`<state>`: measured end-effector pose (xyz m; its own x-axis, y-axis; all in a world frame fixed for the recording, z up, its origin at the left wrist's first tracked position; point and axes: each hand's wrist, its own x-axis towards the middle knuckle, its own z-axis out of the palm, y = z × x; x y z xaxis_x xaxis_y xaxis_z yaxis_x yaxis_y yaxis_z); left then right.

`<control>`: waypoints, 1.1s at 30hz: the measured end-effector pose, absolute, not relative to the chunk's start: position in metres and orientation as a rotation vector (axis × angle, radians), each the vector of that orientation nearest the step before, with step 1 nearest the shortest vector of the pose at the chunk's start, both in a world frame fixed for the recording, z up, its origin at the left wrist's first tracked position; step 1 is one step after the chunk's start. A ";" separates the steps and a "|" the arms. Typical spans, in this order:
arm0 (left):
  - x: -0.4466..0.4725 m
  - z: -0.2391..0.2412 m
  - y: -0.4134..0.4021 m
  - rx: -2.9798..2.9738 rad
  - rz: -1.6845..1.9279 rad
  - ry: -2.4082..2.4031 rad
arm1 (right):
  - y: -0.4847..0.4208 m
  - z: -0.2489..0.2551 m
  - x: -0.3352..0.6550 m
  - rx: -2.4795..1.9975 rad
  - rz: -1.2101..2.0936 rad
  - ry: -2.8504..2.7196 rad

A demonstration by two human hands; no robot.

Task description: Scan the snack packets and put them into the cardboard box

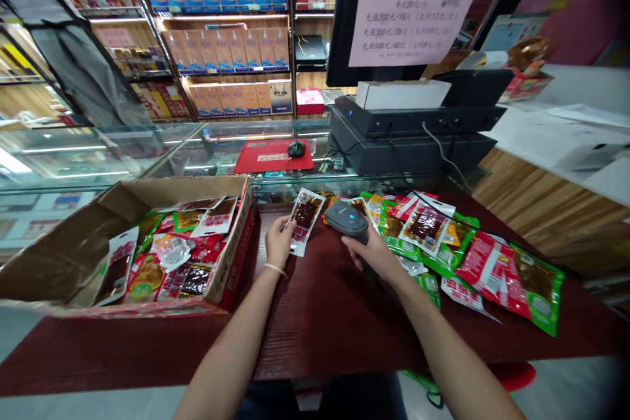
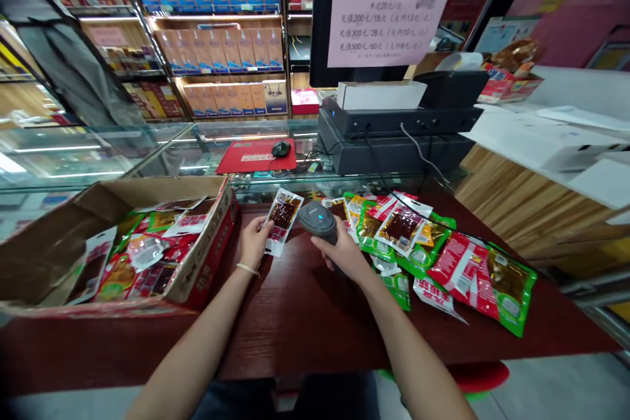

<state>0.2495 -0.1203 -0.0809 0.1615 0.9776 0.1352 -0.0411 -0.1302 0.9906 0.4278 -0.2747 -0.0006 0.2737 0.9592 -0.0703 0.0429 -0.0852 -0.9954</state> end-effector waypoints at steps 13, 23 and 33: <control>0.250 -0.082 -0.120 1.370 1.188 0.997 | -0.275 -0.015 0.427 -1.441 0.929 -1.100; 0.249 -0.074 -0.126 1.501 1.222 1.099 | -0.273 -0.006 0.430 -1.392 0.935 -0.921; 0.248 0.015 -0.155 1.624 1.347 0.951 | -0.272 0.009 0.434 -1.243 0.964 -0.805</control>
